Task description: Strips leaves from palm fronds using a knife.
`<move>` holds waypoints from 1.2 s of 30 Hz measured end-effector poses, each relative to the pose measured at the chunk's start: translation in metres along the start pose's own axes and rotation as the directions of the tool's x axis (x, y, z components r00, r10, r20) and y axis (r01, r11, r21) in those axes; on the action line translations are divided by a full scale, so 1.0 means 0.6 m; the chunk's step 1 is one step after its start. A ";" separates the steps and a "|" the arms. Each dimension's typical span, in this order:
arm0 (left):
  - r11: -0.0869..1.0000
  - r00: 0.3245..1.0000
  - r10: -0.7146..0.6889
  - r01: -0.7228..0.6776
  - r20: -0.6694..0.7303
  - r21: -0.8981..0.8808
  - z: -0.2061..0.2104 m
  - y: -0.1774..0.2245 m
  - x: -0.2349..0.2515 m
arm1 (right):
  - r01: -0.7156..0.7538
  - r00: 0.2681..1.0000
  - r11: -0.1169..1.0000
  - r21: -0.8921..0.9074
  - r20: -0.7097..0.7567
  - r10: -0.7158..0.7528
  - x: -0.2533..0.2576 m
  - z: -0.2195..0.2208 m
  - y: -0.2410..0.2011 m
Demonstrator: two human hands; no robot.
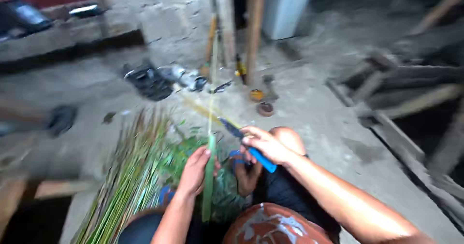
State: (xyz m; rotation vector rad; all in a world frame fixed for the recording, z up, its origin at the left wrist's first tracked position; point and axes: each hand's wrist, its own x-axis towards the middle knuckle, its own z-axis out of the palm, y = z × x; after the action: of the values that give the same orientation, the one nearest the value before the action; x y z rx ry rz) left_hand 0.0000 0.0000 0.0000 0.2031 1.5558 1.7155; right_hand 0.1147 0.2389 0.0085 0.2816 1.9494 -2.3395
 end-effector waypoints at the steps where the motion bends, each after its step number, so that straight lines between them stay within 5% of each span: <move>1: 0.999 1.000 -0.018 0.018 -0.006 -0.032 -0.002 0.009 -0.011 | 0.029 0.998 0.998 0.048 0.056 -0.031 0.007 -0.001 0.000; 8: 0.994 0.996 0.003 0.007 0.087 -0.109 0.001 0.032 -0.076 | -0.013 0.928 0.998 0.058 0.372 -0.010 0.038 0.045 -0.012; 17: 0.929 0.943 -0.062 0.175 0.328 -0.326 -0.009 0.014 -0.127 | 0.001 0.879 0.991 0.137 0.473 -0.066 0.048 0.047 -0.016; 24: 0.871 0.908 -0.011 0.215 0.420 -0.443 -0.016 0.007 -0.137 | 0.149 0.900 0.989 -0.002 0.414 -0.135 0.067 0.043 -0.039; 28: 0.911 0.936 -0.044 0.181 0.348 -0.370 -0.011 0.004 -0.161 | 0.198 0.948 0.980 0.019 0.249 -0.196 0.087 0.037 -0.065; 33: 0.958 0.988 -0.018 0.061 0.152 -0.281 0.002 0.008 -0.148 | 0.067 0.920 0.995 -0.073 0.390 -0.033 0.051 0.053 -0.058; 36: 0.958 0.990 -0.025 0.063 0.139 -0.280 0.002 0.014 -0.150 | 0.086 0.910 0.996 0.021 0.405 -0.087 0.045 0.061 -0.034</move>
State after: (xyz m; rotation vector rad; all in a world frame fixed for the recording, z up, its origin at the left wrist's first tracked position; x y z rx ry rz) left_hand 0.0577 -0.0559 0.0419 0.1326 1.1929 1.8269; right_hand 0.0811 0.2083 0.0291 -0.2792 1.7839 -2.2227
